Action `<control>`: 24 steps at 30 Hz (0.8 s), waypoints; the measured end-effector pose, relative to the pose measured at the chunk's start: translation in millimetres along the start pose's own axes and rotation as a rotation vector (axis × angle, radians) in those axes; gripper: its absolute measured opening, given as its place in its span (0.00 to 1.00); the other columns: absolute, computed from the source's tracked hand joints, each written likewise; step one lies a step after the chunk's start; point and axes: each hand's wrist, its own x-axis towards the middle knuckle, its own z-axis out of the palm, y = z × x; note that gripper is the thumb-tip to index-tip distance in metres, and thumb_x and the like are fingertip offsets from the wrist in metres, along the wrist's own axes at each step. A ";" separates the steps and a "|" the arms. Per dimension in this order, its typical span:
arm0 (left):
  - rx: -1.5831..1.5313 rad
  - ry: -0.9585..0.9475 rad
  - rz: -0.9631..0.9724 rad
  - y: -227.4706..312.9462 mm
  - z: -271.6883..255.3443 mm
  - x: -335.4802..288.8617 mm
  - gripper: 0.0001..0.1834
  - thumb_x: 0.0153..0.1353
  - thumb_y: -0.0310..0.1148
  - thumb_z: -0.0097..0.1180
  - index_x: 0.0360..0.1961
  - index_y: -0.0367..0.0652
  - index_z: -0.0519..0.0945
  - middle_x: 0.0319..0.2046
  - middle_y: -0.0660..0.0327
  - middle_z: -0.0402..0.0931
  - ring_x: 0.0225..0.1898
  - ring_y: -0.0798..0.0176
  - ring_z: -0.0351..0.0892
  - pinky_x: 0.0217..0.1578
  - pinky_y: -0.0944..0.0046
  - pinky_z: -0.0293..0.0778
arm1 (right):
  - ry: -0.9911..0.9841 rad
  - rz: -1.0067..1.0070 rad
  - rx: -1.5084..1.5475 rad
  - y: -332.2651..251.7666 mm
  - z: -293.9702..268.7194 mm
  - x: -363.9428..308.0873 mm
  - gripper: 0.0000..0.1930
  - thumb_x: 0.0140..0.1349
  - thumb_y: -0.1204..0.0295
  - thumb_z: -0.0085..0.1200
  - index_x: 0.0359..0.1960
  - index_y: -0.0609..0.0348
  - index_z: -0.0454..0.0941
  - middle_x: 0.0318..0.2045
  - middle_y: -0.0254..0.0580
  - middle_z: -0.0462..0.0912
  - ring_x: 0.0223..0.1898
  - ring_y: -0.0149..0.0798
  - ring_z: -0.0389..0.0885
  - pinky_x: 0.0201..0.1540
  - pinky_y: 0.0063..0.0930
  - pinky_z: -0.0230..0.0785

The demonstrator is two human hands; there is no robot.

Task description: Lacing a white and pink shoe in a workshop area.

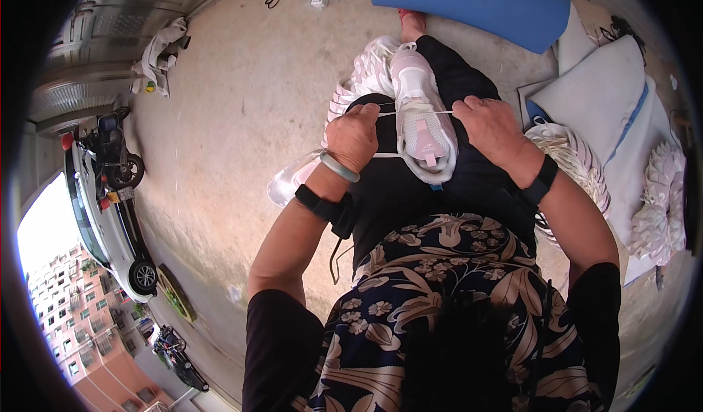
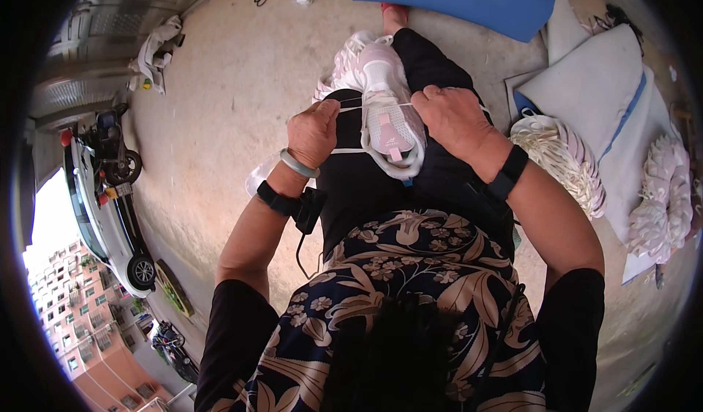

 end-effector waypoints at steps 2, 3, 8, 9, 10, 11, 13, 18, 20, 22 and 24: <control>0.091 -0.024 0.033 -1.5 1.3 -1.5 0.03 0.53 0.29 0.51 0.29 0.45 0.76 0.24 0.56 0.76 0.25 0.50 0.76 0.23 0.57 0.71 | 0.003 -0.034 -0.016 11.6 2.5 -5.2 0.03 0.46 0.77 0.47 0.24 0.57 0.69 0.22 0.41 0.73 0.25 0.43 0.77 0.26 0.35 0.70; 0.113 -0.042 0.070 -5.1 2.7 -3.7 0.03 0.53 0.30 0.51 0.30 0.45 0.75 0.24 0.56 0.76 0.25 0.50 0.76 0.23 0.57 0.71 | 0.009 -0.068 -0.032 15.7 4.1 -7.7 0.04 0.45 0.77 0.48 0.24 0.57 0.69 0.22 0.41 0.73 0.24 0.43 0.77 0.26 0.36 0.69; 0.099 -0.166 0.115 -17.2 -4.2 -28.8 0.02 0.54 0.31 0.51 0.28 0.46 0.74 0.21 0.58 0.74 0.24 0.52 0.75 0.22 0.57 0.71 | -0.063 0.010 0.043 28.6 5.2 -34.8 0.02 0.50 0.77 0.47 0.26 0.59 0.69 0.21 0.43 0.71 0.23 0.46 0.75 0.25 0.37 0.67; 0.100 -0.166 0.111 -21.8 -9.6 -35.3 0.02 0.54 0.31 0.51 0.28 0.46 0.74 0.21 0.58 0.74 0.24 0.52 0.75 0.22 0.57 0.71 | -0.037 0.051 0.049 34.1 0.2 -41.7 0.01 0.50 0.77 0.47 0.26 0.58 0.69 0.21 0.43 0.72 0.24 0.47 0.75 0.26 0.37 0.68; 0.104 -0.180 0.097 -28.1 -14.2 -41.5 0.02 0.54 0.30 0.51 0.28 0.46 0.73 0.21 0.58 0.74 0.24 0.52 0.75 0.22 0.58 0.71 | -0.011 0.097 0.054 41.9 -3.3 -50.2 0.02 0.50 0.77 0.46 0.26 0.57 0.69 0.22 0.43 0.73 0.25 0.47 0.76 0.27 0.37 0.69; 0.108 -0.193 0.082 -35.6 -20.2 -47.7 0.01 0.53 0.29 0.51 0.28 0.45 0.73 0.22 0.58 0.74 0.23 0.52 0.75 0.22 0.58 0.71 | 0.005 0.133 0.043 53.3 -4.7 -61.0 0.02 0.53 0.76 0.45 0.27 0.57 0.71 0.24 0.44 0.75 0.26 0.47 0.77 0.27 0.37 0.69; 0.060 -0.205 0.056 -52.3 -37.6 -58.7 0.06 0.50 0.25 0.50 0.30 0.45 0.75 0.23 0.56 0.75 0.24 0.51 0.76 0.23 0.58 0.71 | -0.047 0.183 0.022 87.2 -8.7 -90.8 0.04 0.55 0.74 0.45 0.30 0.58 0.72 0.28 0.47 0.76 0.28 0.50 0.76 0.29 0.37 0.69; 0.287 -0.118 -0.116 -127.8 -72.2 -113.0 0.06 0.50 0.27 0.48 0.30 0.48 0.75 0.22 0.57 0.73 0.24 0.51 0.75 0.23 0.56 0.71 | -0.009 0.347 -0.052 174.4 -29.9 -167.5 0.06 0.57 0.74 0.44 0.34 0.61 0.71 0.29 0.52 0.76 0.32 0.55 0.75 0.33 0.38 0.68; 0.308 -0.075 -0.175 -156.4 -84.8 -128.5 0.05 0.51 0.28 0.50 0.30 0.49 0.75 0.23 0.57 0.74 0.25 0.49 0.75 0.23 0.55 0.71 | 0.010 0.395 -0.130 214.5 -41.7 -203.2 0.08 0.58 0.73 0.45 0.37 0.61 0.73 0.33 0.53 0.77 0.36 0.54 0.76 0.37 0.36 0.70; 0.401 -0.075 -0.253 -177.5 -103.2 -143.8 0.04 0.56 0.32 0.50 0.31 0.49 0.76 0.25 0.56 0.75 0.26 0.49 0.76 0.24 0.55 0.71 | -0.104 0.511 -0.211 237.9 -59.3 -220.7 0.10 0.60 0.71 0.45 0.40 0.62 0.73 0.38 0.52 0.78 0.41 0.51 0.77 0.44 0.32 0.69; 0.441 -0.039 -0.291 -201.0 -118.8 -154.3 0.04 0.56 0.34 0.50 0.31 0.49 0.76 0.26 0.54 0.76 0.27 0.47 0.76 0.25 0.54 0.71 | -0.056 0.551 -0.247 262.8 -75.2 -237.9 0.12 0.61 0.69 0.44 0.41 0.61 0.74 0.40 0.51 0.78 0.42 0.51 0.76 0.45 0.33 0.69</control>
